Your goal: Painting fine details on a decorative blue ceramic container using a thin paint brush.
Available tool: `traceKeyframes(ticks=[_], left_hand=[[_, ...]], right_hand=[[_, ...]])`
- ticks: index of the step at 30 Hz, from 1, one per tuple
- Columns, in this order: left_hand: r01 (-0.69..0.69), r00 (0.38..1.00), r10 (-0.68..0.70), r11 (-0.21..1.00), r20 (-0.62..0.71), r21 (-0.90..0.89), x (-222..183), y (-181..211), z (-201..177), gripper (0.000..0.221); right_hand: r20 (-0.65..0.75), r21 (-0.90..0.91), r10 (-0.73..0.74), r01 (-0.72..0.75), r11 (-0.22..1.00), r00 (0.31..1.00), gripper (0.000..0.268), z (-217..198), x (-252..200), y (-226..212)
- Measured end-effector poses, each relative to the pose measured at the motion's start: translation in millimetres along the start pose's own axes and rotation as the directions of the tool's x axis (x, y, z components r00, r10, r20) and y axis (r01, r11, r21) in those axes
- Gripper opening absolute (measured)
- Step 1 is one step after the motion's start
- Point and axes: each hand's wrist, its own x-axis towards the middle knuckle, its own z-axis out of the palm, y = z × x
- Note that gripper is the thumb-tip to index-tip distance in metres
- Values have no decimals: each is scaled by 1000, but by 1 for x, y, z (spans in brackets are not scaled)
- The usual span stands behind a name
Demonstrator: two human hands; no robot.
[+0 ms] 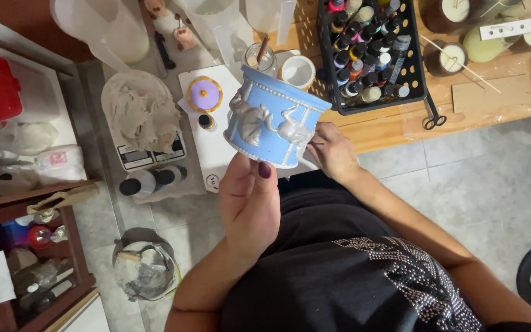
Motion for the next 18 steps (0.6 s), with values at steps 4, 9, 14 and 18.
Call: traceKeyframes(ticks=[4, 9, 14, 18], left_hand=[[-4, 1000, 4, 1000, 11, -6, 0, 2, 1, 34], [-17, 1000, 17, 1000, 15, -17, 3, 6, 4, 35], [-3, 1000, 3, 1000, 10, -12, 2, 7, 4, 36], [-1, 1000, 2, 1000, 29, -8, 0, 3, -1, 31]], right_hand=[[9, -17, 2, -2, 1000, 1000, 21, 1, -1, 1], [23, -29, -1, 2, 1000, 1000, 20, 2, 0, 1], [34, -41, -2, 3, 999, 999, 20, 4, 0, 2], [41, -33, 4, -3, 999, 999, 19, 4, 2, 3]])
